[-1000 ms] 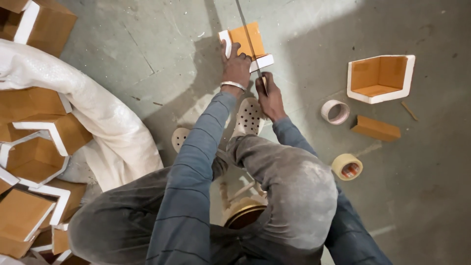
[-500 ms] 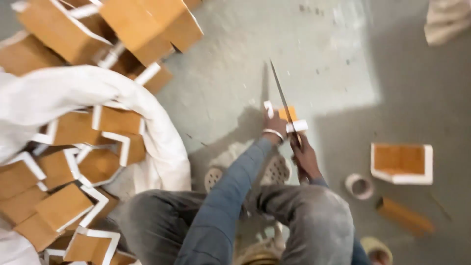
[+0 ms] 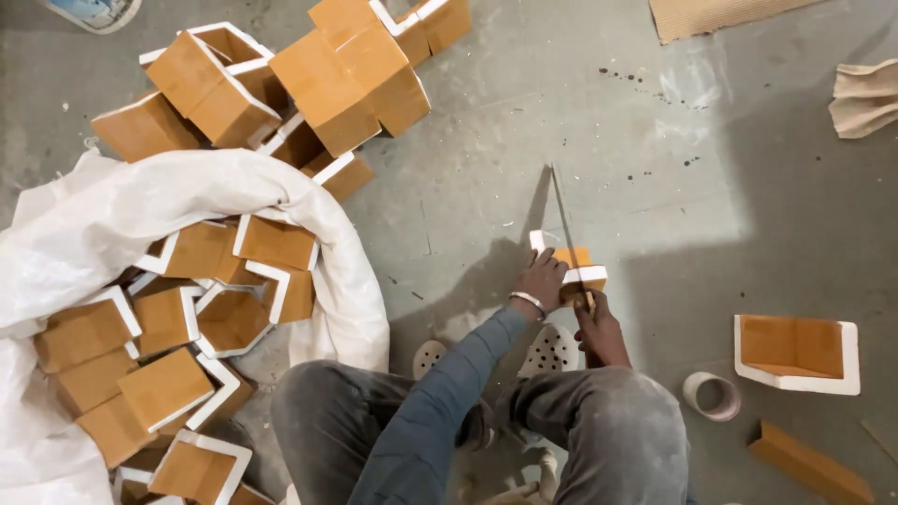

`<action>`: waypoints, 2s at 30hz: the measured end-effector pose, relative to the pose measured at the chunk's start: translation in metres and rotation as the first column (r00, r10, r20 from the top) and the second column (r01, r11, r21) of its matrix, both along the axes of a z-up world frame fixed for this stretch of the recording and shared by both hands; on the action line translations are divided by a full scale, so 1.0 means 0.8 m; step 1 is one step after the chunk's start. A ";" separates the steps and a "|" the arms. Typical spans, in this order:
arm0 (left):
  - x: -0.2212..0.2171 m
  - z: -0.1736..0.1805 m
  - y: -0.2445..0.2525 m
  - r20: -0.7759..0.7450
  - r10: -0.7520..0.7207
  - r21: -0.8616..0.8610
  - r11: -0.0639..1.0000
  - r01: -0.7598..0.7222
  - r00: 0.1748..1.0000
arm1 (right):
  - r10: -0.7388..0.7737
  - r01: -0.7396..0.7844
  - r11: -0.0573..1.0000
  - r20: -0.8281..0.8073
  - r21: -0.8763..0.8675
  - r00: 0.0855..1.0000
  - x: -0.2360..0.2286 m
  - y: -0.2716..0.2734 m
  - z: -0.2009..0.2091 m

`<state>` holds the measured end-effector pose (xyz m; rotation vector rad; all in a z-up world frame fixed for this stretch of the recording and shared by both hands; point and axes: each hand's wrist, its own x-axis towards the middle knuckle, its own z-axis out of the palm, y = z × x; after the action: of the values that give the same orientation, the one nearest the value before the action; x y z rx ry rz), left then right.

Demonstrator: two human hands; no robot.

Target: Folding and trimming cardboard corner protectors for shipping.

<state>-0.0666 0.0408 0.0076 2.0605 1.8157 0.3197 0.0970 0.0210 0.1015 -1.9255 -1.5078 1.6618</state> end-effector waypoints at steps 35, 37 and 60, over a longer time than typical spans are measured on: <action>-0.027 -0.020 0.088 -0.011 0.086 -0.265 0.960 -0.086 0.996 | 0.039 -0.023 0.947 -0.042 0.320 0.998 -0.006 0.018 -0.030; -0.033 -0.031 0.099 -0.067 -0.023 -0.437 0.899 -0.008 0.997 | 0.009 -0.008 0.984 -0.008 0.178 1.000 -0.011 0.022 0.005; 0.038 0.013 0.039 0.233 0.479 0.060 0.861 -0.504 0.846 | -0.036 0.033 0.997 0.039 0.070 0.999 -0.005 0.009 0.027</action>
<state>-0.0358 0.0721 0.0181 1.5179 2.2094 0.7724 0.0933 0.0280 0.1234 -1.9487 -1.5174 1.5444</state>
